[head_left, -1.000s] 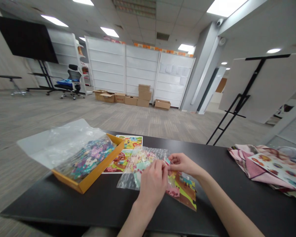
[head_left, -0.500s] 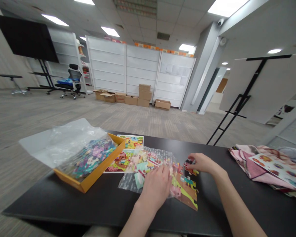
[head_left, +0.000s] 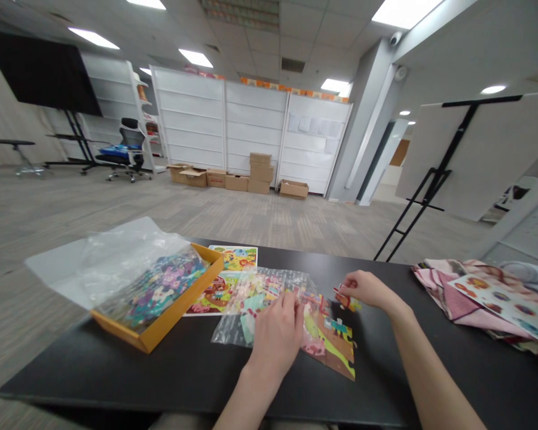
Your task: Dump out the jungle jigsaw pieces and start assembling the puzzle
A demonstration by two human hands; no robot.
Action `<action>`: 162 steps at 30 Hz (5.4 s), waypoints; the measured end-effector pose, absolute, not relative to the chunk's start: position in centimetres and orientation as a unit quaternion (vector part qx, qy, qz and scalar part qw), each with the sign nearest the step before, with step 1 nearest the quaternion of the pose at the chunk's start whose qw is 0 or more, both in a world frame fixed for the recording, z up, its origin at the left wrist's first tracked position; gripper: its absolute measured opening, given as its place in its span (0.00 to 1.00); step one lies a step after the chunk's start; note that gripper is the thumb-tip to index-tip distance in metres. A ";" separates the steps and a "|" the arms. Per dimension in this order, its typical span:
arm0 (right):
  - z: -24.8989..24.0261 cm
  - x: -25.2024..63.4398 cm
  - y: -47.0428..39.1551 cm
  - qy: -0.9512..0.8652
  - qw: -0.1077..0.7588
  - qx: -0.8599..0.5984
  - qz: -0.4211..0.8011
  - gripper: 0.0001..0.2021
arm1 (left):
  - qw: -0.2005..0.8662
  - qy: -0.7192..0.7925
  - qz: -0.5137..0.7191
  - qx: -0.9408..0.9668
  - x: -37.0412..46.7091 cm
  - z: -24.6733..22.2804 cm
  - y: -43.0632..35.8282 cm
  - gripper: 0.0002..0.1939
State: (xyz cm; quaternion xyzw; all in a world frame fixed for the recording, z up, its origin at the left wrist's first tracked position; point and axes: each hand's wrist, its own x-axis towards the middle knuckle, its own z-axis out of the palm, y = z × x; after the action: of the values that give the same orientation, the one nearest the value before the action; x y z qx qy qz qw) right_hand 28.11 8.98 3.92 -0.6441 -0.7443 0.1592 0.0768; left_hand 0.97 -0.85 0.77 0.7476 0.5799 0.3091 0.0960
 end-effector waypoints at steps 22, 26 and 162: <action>2.8 24.2 8.4 -0.763 0.184 -0.549 0.288 0.18 | 0.050 0.546 0.453 0.703 0.3 0.4 -0.5 0.09; 2.5 25.5 8.4 -0.801 0.048 -0.582 0.134 0.19 | 0.066 0.554 0.477 0.679 0.1 0.3 -0.3 0.09; 4.9 22.6 6.8 -0.659 0.401 -0.375 0.514 0.19 | 0.196 0.593 0.364 0.691 0.4 0.3 -0.3 0.06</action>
State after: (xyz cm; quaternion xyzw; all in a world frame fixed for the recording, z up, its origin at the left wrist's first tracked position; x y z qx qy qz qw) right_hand 22.57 6.76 4.87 -0.3751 -0.6591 0.5137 0.4013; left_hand 0.38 -0.32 0.30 0.6906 0.5933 0.3640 0.1963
